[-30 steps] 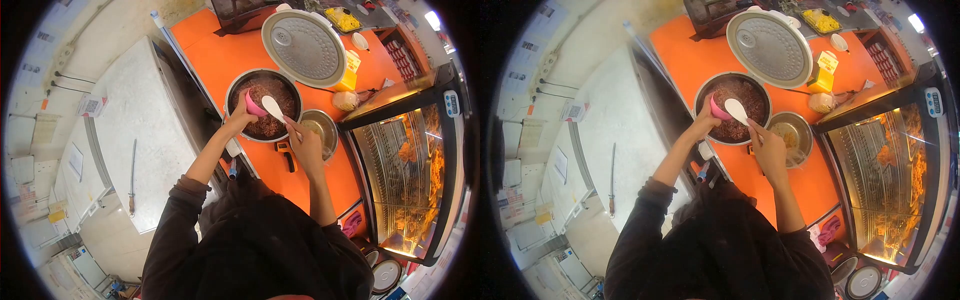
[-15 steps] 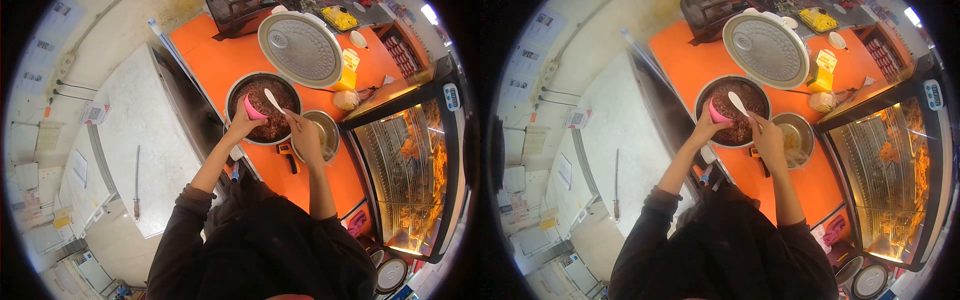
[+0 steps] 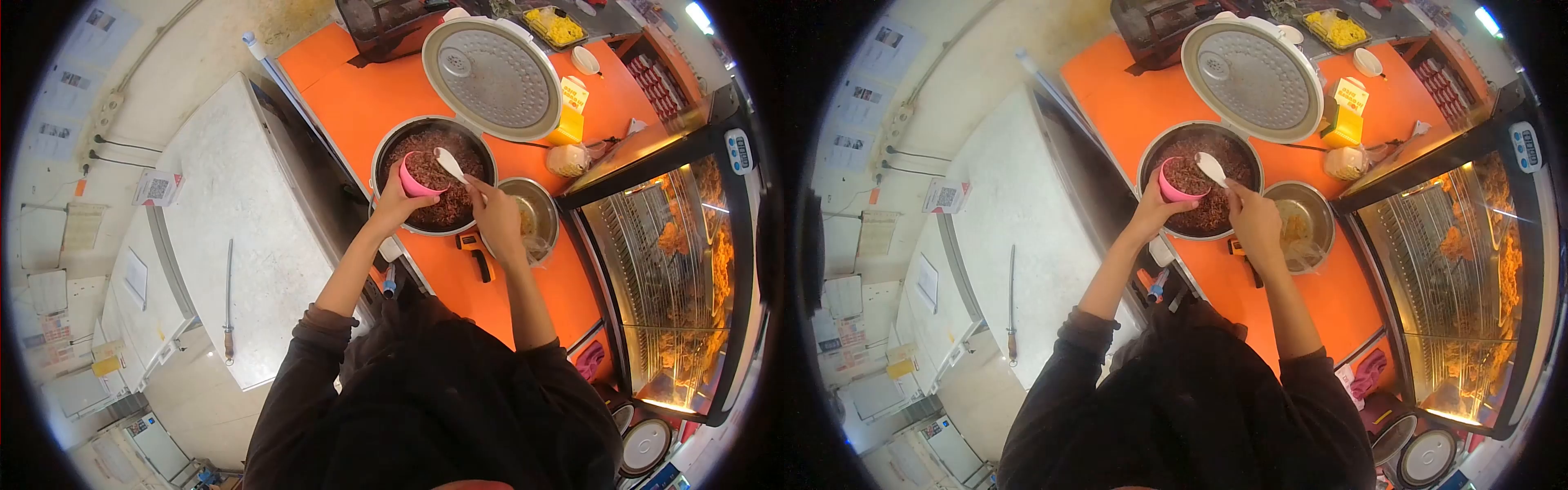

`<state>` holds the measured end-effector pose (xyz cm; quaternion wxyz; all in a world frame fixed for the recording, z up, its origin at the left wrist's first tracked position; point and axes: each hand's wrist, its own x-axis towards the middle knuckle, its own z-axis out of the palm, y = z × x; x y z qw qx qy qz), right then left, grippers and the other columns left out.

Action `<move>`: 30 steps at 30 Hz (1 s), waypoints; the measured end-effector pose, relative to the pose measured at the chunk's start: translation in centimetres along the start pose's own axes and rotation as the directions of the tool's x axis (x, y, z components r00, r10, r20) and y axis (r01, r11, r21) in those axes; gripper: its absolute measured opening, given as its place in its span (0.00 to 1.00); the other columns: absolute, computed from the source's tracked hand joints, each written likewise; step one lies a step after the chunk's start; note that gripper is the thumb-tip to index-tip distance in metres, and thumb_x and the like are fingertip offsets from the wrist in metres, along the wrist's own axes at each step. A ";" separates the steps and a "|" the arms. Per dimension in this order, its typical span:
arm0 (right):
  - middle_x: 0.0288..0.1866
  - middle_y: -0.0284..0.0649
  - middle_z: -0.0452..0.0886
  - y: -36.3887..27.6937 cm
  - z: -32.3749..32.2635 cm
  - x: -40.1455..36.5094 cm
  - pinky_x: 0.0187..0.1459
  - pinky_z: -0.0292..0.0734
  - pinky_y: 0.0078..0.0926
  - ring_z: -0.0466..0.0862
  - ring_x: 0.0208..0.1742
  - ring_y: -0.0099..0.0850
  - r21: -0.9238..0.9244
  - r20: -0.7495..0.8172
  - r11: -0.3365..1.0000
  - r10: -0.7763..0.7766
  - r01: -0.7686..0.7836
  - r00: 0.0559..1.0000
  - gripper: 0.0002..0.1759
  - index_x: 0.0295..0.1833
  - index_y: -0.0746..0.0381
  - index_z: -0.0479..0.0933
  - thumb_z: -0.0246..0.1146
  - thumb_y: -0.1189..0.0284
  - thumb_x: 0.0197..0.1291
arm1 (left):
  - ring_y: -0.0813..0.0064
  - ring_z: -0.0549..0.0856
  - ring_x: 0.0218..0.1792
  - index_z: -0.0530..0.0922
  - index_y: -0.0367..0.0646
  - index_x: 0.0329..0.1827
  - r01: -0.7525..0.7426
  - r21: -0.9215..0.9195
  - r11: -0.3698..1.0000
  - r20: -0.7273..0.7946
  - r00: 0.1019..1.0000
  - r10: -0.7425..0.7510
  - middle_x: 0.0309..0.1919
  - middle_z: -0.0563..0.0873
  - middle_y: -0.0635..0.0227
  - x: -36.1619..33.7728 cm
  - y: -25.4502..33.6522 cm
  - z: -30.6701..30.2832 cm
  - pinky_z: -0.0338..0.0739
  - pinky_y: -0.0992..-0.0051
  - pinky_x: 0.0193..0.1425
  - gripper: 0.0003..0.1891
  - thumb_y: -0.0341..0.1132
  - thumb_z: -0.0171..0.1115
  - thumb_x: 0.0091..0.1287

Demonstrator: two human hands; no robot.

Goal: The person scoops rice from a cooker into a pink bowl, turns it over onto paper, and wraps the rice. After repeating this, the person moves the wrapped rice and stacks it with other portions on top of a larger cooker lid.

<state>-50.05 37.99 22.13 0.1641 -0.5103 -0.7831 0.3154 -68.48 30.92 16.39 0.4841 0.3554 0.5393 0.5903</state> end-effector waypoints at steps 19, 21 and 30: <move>0.26 0.47 0.83 -3.7 -4.2 0.3 0.31 0.78 0.45 0.84 0.30 0.48 -0.092 -0.026 0.983 -0.160 0.157 0.987 0.13 0.49 0.50 0.84 0.59 0.61 0.65 | 0.67 0.60 0.74 0.45 0.51 0.80 -0.078 0.016 0.997 0.104 0.992 0.076 0.74 0.57 0.63 0.1 1.2 0.0 0.55 0.67 0.77 0.61 0.19 0.76 0.44; 0.26 0.47 0.83 -3.5 -3.9 0.7 0.31 0.78 0.42 0.84 0.29 0.47 -0.040 -0.047 0.960 -0.279 0.277 0.959 0.12 0.48 0.49 0.86 0.61 0.60 0.63 | 0.68 0.61 0.73 0.46 0.52 0.80 -0.065 0.061 0.996 0.110 0.992 0.058 0.74 0.58 0.63 -0.1 1.5 0.0 0.56 0.67 0.77 0.60 0.18 0.75 0.44; 0.28 0.50 0.83 -0.3 -4.1 3.0 0.33 0.76 0.39 0.84 0.30 0.47 -0.182 -0.050 0.971 -0.165 0.153 0.985 0.14 0.53 0.50 0.84 0.60 0.60 0.66 | 0.69 0.62 0.73 0.51 0.47 0.78 -0.142 0.022 0.990 0.090 0.986 0.139 0.73 0.61 0.64 -0.8 2.5 -0.4 0.60 0.67 0.76 0.58 0.18 0.77 0.43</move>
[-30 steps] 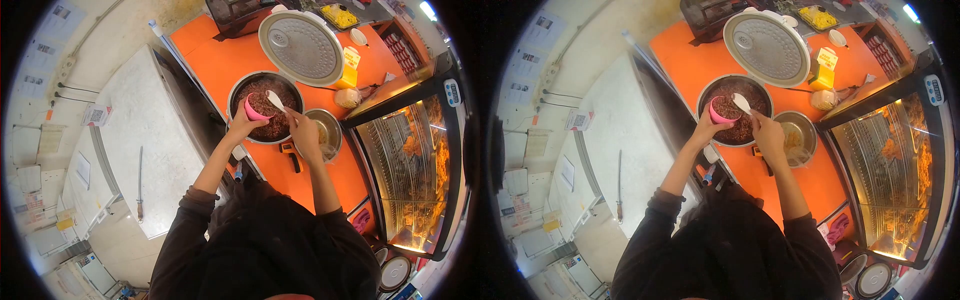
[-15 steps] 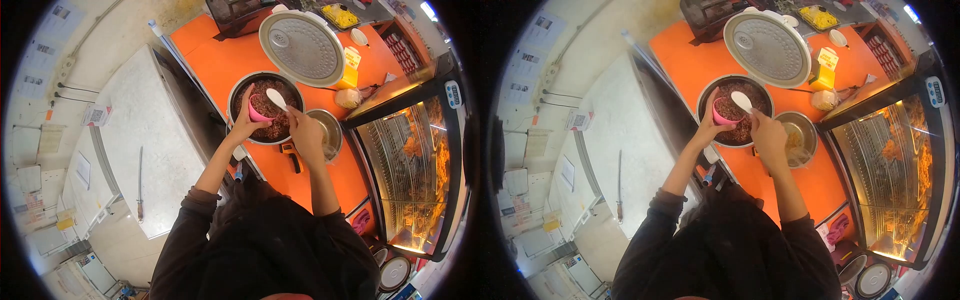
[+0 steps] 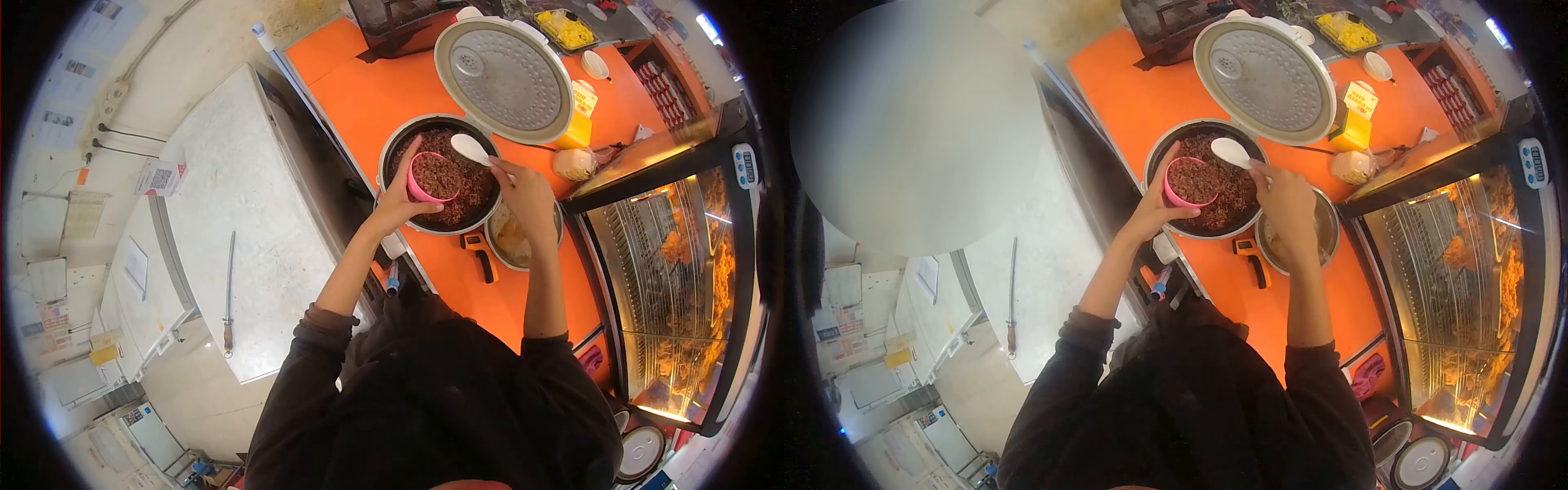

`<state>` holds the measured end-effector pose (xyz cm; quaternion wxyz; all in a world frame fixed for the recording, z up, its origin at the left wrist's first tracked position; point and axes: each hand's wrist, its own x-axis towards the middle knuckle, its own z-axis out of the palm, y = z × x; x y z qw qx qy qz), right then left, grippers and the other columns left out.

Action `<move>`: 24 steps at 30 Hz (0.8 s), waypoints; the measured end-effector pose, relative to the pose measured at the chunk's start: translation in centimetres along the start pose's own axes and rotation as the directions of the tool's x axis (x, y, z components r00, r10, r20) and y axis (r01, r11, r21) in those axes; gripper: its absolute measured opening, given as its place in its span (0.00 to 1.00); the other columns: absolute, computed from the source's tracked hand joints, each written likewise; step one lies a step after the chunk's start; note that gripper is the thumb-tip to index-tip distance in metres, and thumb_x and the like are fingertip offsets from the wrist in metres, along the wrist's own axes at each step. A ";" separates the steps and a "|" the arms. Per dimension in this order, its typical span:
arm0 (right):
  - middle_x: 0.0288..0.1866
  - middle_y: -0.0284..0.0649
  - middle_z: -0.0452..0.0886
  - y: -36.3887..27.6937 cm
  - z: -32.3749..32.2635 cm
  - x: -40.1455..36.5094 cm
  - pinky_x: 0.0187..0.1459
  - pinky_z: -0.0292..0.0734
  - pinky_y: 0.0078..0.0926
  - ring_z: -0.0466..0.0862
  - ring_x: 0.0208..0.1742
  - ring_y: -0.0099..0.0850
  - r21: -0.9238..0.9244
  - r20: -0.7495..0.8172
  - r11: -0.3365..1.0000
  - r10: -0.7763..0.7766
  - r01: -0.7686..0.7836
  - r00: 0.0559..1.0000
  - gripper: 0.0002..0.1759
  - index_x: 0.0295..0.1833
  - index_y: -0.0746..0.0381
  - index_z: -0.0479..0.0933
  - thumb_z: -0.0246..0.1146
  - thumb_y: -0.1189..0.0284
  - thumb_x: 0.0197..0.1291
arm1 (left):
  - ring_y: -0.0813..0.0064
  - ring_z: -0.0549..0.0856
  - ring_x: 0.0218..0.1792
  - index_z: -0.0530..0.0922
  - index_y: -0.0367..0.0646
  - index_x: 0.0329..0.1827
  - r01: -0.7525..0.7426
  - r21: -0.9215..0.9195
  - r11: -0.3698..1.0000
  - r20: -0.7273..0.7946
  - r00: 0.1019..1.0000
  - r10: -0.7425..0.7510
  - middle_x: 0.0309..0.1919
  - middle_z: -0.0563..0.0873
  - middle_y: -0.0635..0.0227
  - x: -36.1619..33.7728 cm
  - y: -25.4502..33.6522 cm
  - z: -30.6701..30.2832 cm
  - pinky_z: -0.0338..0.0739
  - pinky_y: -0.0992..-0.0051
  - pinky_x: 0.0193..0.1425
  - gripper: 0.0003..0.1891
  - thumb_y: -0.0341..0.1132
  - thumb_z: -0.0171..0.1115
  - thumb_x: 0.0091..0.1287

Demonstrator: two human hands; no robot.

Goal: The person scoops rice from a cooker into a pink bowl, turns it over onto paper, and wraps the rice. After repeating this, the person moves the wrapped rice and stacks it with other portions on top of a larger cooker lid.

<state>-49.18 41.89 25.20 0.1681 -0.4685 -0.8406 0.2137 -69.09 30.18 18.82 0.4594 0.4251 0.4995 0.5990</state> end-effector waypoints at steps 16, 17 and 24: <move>0.32 0.52 0.83 -2.8 -0.8 -5.0 0.33 0.76 0.44 0.83 0.30 0.50 0.178 -0.032 0.946 -0.270 0.271 0.962 0.16 0.56 0.60 0.80 0.54 0.67 0.69 | 0.62 0.65 0.69 0.53 0.37 0.73 -0.171 0.078 0.982 -0.105 0.978 0.179 0.65 0.67 0.56 0.3 -4.3 1.4 0.62 0.63 0.72 0.59 0.38 0.85 0.38; 0.30 0.53 0.83 -3.6 -1.4 -5.0 0.32 0.76 0.47 0.83 0.29 0.52 0.176 -0.007 0.954 -0.244 0.242 0.970 0.16 0.57 0.58 0.79 0.54 0.67 0.69 | 0.59 0.63 0.71 0.52 0.38 0.74 -0.187 0.104 0.977 -0.090 0.976 0.196 0.67 0.64 0.55 0.4 -4.0 1.6 0.59 0.62 0.74 0.61 0.41 0.85 0.37; 0.25 0.57 0.79 -5.0 -2.9 -5.0 0.33 0.74 0.50 0.81 0.29 0.55 0.140 0.194 0.980 -0.167 0.141 0.967 0.17 0.58 0.55 0.80 0.56 0.64 0.67 | 0.59 0.61 0.72 0.53 0.40 0.74 -0.094 0.323 0.942 -0.044 0.993 0.114 0.67 0.63 0.56 -0.4 -3.5 0.8 0.55 0.65 0.76 0.54 0.33 0.79 0.43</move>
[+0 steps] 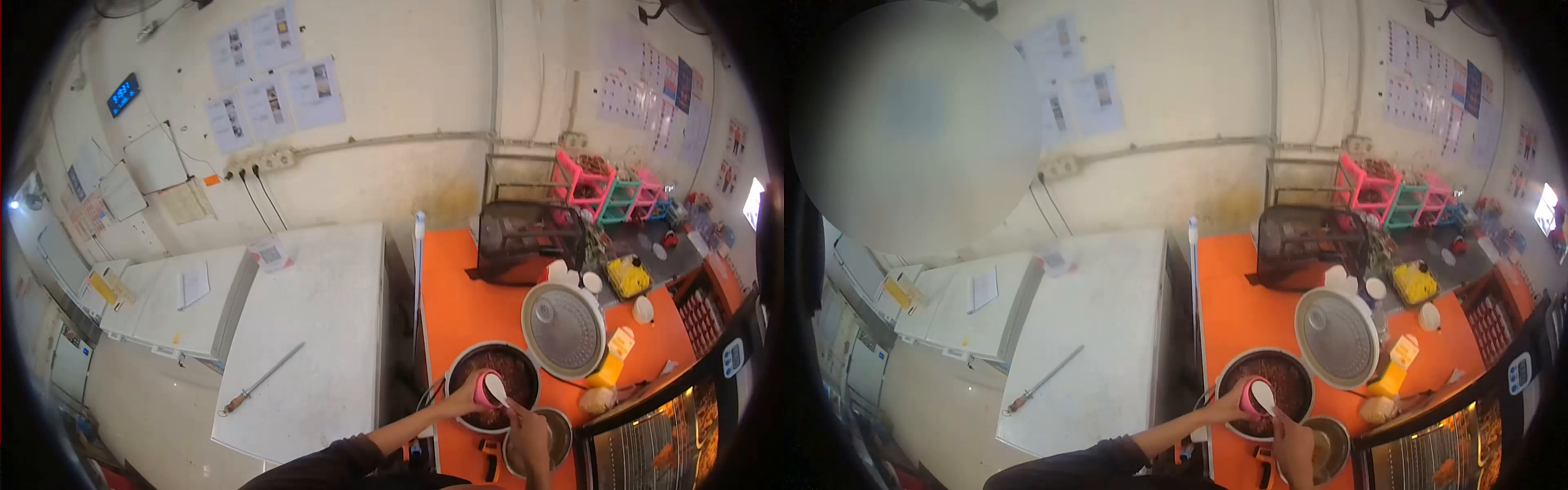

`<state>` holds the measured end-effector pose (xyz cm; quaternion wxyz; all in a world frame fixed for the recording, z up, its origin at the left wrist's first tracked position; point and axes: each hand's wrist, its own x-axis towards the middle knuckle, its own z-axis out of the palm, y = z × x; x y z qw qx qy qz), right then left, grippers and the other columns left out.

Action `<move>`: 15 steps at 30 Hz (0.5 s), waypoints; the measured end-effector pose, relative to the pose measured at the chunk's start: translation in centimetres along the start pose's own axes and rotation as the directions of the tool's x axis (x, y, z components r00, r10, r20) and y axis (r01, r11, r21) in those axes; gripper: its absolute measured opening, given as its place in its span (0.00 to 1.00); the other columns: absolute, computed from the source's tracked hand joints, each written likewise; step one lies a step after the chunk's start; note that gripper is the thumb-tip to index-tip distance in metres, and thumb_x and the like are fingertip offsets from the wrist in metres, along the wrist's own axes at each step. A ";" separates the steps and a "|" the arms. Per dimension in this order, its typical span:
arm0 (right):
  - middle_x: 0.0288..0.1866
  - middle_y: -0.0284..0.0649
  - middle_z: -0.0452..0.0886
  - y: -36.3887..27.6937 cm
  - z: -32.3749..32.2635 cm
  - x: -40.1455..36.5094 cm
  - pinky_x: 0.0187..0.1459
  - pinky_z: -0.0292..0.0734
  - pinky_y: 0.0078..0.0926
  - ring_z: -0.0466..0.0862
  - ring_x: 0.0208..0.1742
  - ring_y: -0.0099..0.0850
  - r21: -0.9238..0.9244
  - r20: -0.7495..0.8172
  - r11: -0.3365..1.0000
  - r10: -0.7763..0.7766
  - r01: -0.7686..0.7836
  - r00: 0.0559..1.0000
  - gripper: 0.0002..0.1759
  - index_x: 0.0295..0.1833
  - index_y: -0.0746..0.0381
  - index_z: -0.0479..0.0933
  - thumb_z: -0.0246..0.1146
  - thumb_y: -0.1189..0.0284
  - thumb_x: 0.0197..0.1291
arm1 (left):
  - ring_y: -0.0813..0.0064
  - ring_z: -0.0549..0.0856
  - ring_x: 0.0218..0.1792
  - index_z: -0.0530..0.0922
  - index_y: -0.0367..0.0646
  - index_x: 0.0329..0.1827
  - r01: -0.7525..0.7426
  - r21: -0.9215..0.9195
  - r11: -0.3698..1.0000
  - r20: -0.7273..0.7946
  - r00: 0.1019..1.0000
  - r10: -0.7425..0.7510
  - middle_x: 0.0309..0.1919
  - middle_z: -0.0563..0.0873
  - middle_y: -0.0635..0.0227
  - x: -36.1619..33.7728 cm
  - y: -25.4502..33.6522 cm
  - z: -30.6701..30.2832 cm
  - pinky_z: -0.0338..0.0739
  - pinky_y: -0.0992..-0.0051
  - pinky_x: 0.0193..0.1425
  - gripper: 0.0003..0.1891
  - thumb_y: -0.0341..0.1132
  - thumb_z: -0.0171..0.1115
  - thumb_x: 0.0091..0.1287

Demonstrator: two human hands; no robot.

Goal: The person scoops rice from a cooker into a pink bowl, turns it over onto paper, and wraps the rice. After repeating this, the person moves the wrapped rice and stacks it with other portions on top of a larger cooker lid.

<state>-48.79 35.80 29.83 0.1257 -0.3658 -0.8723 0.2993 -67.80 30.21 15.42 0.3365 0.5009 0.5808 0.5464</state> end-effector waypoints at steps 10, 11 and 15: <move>0.27 0.56 0.80 0.5 0.0 0.5 0.32 0.75 0.46 0.82 0.28 0.53 0.010 -0.057 0.991 -0.133 0.134 0.989 0.16 0.57 0.56 0.80 0.57 0.68 0.66 | 0.63 0.65 0.69 0.58 0.43 0.72 0.123 -0.190 0.974 0.049 0.992 -0.116 0.66 0.66 0.60 -0.1 2.4 -1.6 0.58 0.68 0.74 0.51 0.29 0.78 0.41; 0.27 0.56 0.80 0.1 0.2 0.2 0.32 0.75 0.46 0.82 0.28 0.53 0.014 -0.049 0.993 -0.120 0.121 0.992 0.16 0.57 0.56 0.80 0.57 0.68 0.66 | 0.66 0.67 0.68 0.59 0.43 0.72 0.135 -0.252 0.958 0.067 0.990 -0.122 0.64 0.68 0.61 -0.1 3.5 -2.0 0.60 0.69 0.73 0.51 0.29 0.78 0.41; 0.24 0.55 0.79 -0.9 0.4 -1.1 0.30 0.73 0.50 0.81 0.27 0.53 -0.247 0.063 0.956 -0.151 0.162 0.987 0.18 0.60 0.51 0.78 0.55 0.66 0.67 | 0.67 0.68 0.67 0.60 0.43 0.72 0.242 -0.217 0.946 0.107 0.969 -0.223 0.64 0.70 0.63 -0.3 7.5 -3.3 0.62 0.70 0.72 0.53 0.29 0.80 0.39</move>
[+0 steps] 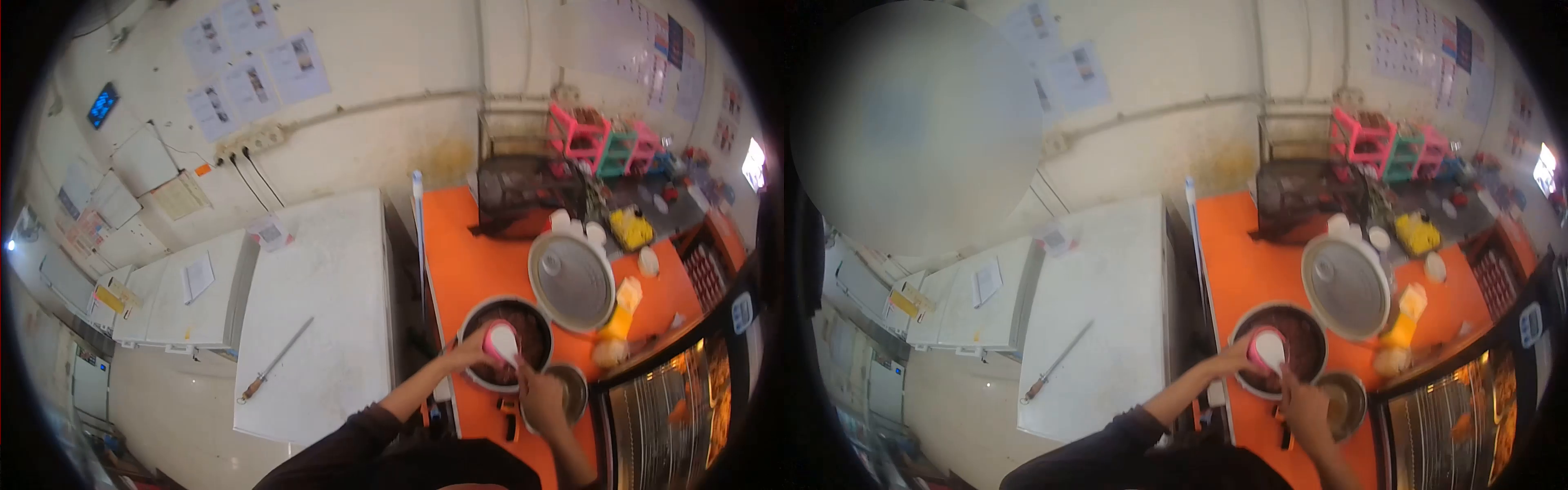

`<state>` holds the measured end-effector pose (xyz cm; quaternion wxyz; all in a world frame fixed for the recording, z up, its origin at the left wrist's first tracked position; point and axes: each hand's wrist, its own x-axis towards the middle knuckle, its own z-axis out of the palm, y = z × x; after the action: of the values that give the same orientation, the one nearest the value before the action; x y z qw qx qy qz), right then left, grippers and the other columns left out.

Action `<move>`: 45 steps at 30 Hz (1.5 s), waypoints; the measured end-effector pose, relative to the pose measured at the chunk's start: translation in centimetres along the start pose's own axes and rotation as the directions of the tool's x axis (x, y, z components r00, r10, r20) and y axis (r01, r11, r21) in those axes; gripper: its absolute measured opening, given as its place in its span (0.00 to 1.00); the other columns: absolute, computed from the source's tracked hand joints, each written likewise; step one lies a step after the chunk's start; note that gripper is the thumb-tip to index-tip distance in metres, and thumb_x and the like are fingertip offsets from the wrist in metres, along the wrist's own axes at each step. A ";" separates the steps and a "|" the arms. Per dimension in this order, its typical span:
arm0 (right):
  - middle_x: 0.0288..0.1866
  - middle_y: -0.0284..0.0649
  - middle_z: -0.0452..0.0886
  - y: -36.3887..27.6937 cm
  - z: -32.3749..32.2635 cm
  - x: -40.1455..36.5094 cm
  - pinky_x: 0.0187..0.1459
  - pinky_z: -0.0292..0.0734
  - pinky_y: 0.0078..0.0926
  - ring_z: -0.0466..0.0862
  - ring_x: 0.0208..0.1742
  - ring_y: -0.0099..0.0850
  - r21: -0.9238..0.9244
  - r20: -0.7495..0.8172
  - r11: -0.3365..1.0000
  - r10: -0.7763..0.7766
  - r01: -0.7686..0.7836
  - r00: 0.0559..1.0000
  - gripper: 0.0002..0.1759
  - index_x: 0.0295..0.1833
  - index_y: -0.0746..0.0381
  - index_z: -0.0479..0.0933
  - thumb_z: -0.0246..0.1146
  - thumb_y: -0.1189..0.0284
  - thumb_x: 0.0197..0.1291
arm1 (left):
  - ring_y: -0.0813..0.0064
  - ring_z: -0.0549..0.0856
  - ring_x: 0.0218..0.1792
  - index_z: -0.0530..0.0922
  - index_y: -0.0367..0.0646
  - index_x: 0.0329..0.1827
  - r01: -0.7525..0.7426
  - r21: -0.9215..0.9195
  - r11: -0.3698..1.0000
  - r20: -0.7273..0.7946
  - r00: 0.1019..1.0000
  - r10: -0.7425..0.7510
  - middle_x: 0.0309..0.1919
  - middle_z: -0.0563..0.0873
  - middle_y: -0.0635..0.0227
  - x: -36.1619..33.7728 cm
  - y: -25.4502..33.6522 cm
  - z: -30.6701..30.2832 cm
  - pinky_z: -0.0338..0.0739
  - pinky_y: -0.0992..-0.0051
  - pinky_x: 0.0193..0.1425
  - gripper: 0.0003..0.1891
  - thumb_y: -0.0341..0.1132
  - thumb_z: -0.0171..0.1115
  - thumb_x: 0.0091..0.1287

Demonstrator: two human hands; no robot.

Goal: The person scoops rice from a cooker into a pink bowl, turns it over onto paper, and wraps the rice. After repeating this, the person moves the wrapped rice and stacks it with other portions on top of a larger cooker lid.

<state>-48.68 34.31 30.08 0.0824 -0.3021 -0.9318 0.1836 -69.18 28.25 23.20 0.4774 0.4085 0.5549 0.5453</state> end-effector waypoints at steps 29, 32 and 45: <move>0.29 0.59 0.80 0.5 1.2 2.2 0.33 0.74 0.48 0.82 0.32 0.57 0.298 -0.178 0.952 0.119 -0.062 0.977 0.16 0.57 0.63 0.78 0.52 0.69 0.70 | 0.52 0.64 0.69 0.56 0.39 0.72 -0.402 0.430 0.808 -0.261 0.802 0.538 0.65 0.64 0.52 2.4 -6.1 2.8 0.59 0.62 0.73 0.51 0.32 0.79 0.45; 0.27 0.58 0.80 -1.4 2.3 1.5 0.32 0.74 0.49 0.83 0.30 0.55 0.099 -0.071 0.983 0.162 -0.155 0.984 0.16 0.57 0.62 0.79 0.53 0.69 0.69 | 0.55 0.65 0.69 0.55 0.40 0.72 -0.349 0.457 0.818 -0.292 0.809 0.509 0.66 0.65 0.54 2.4 -6.5 2.7 0.59 0.63 0.74 0.51 0.33 0.79 0.46; 0.63 0.57 0.75 5.2 -2.9 5.9 0.62 0.69 0.37 0.74 0.66 0.47 0.311 -0.468 0.948 0.097 0.061 0.878 0.22 0.66 0.65 0.71 0.56 0.70 0.69 | 0.66 0.69 0.68 0.59 0.43 0.71 -0.387 -0.043 0.921 -0.307 0.882 0.357 0.65 0.70 0.64 0.8 -7.1 -1.9 0.64 0.65 0.72 0.51 0.34 0.83 0.45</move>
<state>-49.89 42.58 30.98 0.3551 -0.3295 -0.8380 0.2514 -70.70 28.07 15.94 0.2965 0.3970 0.5018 0.7090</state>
